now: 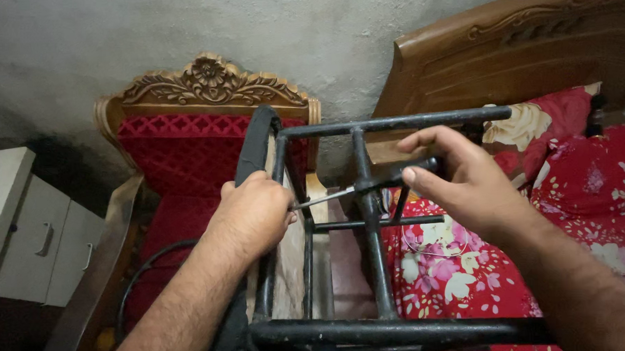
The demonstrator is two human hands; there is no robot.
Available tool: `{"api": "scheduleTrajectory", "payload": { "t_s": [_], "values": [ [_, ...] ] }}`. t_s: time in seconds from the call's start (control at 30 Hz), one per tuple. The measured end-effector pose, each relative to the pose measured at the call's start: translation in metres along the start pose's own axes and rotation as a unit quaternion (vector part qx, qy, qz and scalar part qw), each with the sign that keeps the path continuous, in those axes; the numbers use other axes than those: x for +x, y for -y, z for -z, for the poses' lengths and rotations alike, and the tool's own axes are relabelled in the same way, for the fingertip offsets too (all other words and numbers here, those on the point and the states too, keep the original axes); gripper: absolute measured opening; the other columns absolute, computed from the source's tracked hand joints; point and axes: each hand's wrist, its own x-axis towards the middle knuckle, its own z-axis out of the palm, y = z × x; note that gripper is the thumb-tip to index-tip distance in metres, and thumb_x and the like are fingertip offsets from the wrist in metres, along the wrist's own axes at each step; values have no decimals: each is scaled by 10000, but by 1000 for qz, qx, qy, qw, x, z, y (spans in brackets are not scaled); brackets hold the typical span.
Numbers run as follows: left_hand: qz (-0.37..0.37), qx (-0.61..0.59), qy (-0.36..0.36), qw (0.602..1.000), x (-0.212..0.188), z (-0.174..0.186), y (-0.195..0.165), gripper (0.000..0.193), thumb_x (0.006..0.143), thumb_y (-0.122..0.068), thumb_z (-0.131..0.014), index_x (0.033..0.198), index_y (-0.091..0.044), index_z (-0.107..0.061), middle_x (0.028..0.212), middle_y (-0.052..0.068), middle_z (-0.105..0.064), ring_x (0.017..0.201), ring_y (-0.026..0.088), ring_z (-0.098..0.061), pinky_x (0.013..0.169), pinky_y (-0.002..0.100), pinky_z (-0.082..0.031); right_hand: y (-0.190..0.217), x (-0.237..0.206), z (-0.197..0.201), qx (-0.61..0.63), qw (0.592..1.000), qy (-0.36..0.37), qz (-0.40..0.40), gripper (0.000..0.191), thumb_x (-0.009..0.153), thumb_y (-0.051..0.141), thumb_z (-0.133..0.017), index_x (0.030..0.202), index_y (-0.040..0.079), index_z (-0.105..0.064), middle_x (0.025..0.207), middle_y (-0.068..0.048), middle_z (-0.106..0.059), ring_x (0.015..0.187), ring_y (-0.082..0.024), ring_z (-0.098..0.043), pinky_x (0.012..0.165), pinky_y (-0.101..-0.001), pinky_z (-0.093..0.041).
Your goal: The person holds an upside-down metal-framed chair and uses a screwdriver to turn screws on the chair's seat frame, working on different screw positions along the frame throughout the clip.
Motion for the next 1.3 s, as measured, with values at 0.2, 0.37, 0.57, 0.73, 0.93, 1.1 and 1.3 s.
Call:
{"api": "scheduleTrajectory", "payload": {
  "t_s": [0.2,0.37,0.57,0.73,0.93,1.1,1.3],
  "values": [
    [-1,-11,-8,1000,-2,0,0,223,903,-386,-714,992,-198,-794,1015,7,-727,1161,221,-587,921,545,-474,-1,0,-3,-83,991,5,-101,346,1007,225,-640,1330,101,-632,972,-36,-668,783,-159,-549,674,-334,-484],
    [1,-3,-3,1000,-1,0,0,242,905,-399,-717,992,-186,-792,1010,4,-727,1159,218,-588,904,541,-483,-4,5,-4,-98,995,20,-6,319,1056,283,-527,1197,63,-709,995,-19,-708,921,-103,-631,809,-278,-530],
    [1,-9,-5,1000,0,0,0,213,891,-387,-727,1004,-220,-795,1008,-3,-728,1152,214,-588,905,543,-481,15,-2,-5,35,999,12,-18,456,855,130,-704,1304,110,-625,1018,-24,-644,930,-103,-632,814,-284,-549],
    [3,-7,-3,1000,-1,1,0,220,896,-393,-725,1000,-213,-797,1013,-6,-729,1160,210,-585,917,544,-477,17,0,-13,-92,989,-10,-114,302,1013,305,-622,1217,91,-680,988,-33,-697,877,-126,-617,758,-301,-527],
    [11,-23,4,1000,-1,2,-1,217,915,-383,-705,1019,-215,-794,1028,11,-724,1173,209,-576,957,540,-455,17,-1,-7,-87,996,-3,-21,380,931,207,-648,1301,125,-614,989,-19,-602,923,-109,-583,787,-280,-523],
    [10,-10,7,1000,0,2,-1,241,925,-387,-699,1017,-183,-789,1036,23,-723,1182,217,-576,949,538,-463,14,-2,-10,14,999,41,7,487,910,148,-720,1367,79,-567,1099,-29,-620,999,-121,-607,833,-307,-537],
    [6,-13,-2,1000,0,0,1,234,908,-396,-709,1010,-203,-792,1029,15,-724,1183,221,-578,927,546,-471,9,4,-8,-140,988,16,-58,318,1094,260,-535,1246,51,-719,1077,-70,-718,933,-149,-635,816,-323,-544]
  ]
}}
